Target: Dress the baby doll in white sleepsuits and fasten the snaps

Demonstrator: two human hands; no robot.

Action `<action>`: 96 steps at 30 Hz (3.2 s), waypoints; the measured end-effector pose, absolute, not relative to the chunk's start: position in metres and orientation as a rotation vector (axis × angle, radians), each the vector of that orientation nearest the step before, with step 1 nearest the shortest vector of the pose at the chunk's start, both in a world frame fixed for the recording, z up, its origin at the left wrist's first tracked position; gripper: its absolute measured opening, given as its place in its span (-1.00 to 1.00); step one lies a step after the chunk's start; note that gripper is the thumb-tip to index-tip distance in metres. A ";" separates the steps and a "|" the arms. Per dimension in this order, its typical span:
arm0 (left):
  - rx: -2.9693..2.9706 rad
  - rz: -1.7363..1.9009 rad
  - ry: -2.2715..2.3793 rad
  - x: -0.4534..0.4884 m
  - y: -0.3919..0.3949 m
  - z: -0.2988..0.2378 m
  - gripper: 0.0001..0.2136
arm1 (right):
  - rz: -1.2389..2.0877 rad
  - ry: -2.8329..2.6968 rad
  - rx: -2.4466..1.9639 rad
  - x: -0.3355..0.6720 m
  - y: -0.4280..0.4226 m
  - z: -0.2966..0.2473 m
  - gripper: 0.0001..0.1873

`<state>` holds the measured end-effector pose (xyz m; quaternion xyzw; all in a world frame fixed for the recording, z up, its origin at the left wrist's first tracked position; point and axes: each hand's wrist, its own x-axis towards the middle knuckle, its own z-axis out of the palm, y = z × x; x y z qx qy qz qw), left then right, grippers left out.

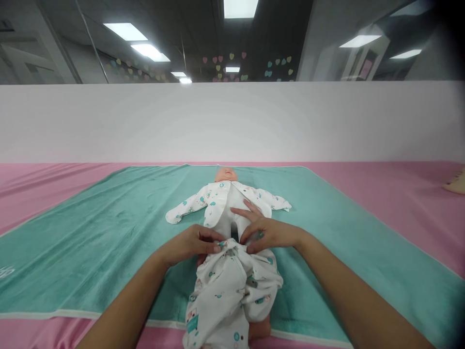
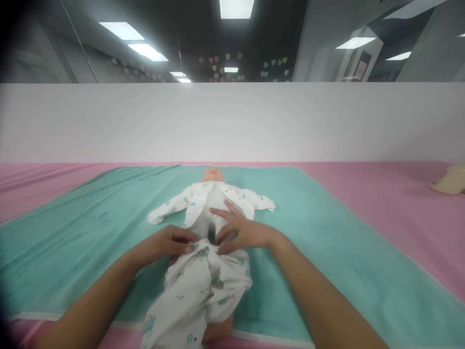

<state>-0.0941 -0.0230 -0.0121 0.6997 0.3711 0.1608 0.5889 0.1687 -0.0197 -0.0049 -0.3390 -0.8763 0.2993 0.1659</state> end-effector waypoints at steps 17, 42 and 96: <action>1.457 -0.032 0.687 -0.094 -0.032 -0.010 -0.80 | 0.829 -2.458 -1.004 0.152 -0.029 -0.006 -0.77; 2.282 1.116 1.180 -0.073 -0.035 -0.035 -0.84 | 0.798 -2.528 -0.955 0.145 -0.035 0.001 -0.78; 2.002 0.872 1.342 -0.074 -0.032 -0.026 -0.77 | 1.153 -1.724 -1.079 0.152 -0.023 -0.015 -0.66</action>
